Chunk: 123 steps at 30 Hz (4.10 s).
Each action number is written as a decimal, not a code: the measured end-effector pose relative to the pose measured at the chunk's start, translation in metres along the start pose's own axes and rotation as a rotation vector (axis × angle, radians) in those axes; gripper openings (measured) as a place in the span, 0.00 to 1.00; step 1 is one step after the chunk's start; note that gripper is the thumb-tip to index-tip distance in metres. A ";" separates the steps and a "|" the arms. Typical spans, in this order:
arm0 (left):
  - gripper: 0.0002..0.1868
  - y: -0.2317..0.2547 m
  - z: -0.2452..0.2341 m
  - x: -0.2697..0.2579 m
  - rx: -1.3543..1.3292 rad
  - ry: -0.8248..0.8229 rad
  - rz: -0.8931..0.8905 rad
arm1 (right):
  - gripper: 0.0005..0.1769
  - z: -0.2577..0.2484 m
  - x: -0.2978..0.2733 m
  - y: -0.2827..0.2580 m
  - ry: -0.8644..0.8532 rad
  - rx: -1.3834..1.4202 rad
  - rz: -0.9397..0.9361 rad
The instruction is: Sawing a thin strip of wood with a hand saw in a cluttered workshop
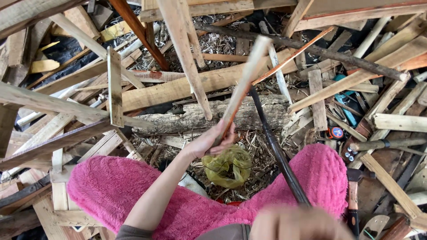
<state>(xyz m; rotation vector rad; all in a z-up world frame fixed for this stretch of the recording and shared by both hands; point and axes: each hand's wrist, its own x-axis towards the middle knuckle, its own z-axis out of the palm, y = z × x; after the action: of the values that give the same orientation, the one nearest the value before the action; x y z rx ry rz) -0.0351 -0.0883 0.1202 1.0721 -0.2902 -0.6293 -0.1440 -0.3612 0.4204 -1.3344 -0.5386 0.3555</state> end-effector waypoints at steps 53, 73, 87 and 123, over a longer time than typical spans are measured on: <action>0.22 -0.049 -0.098 -0.029 1.114 0.409 -0.623 | 0.33 -0.144 0.005 0.292 0.340 -0.573 0.724; 0.22 -0.071 -0.120 -0.032 1.094 0.417 -0.601 | 0.31 -0.134 0.020 0.233 0.311 -0.694 0.630; 0.23 -0.097 -0.139 -0.028 1.195 0.421 -0.613 | 0.31 -0.141 0.004 0.273 0.345 -0.537 0.661; 0.24 -0.030 -0.078 -0.033 0.809 0.520 -0.603 | 0.34 -0.136 -0.022 0.295 0.281 -0.398 0.736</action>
<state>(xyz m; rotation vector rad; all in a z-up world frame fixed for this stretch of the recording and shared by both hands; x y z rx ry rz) -0.0315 -0.0216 0.0607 2.0927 0.2831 -0.7514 -0.0685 -0.4230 0.1099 -1.9161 0.1527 0.6673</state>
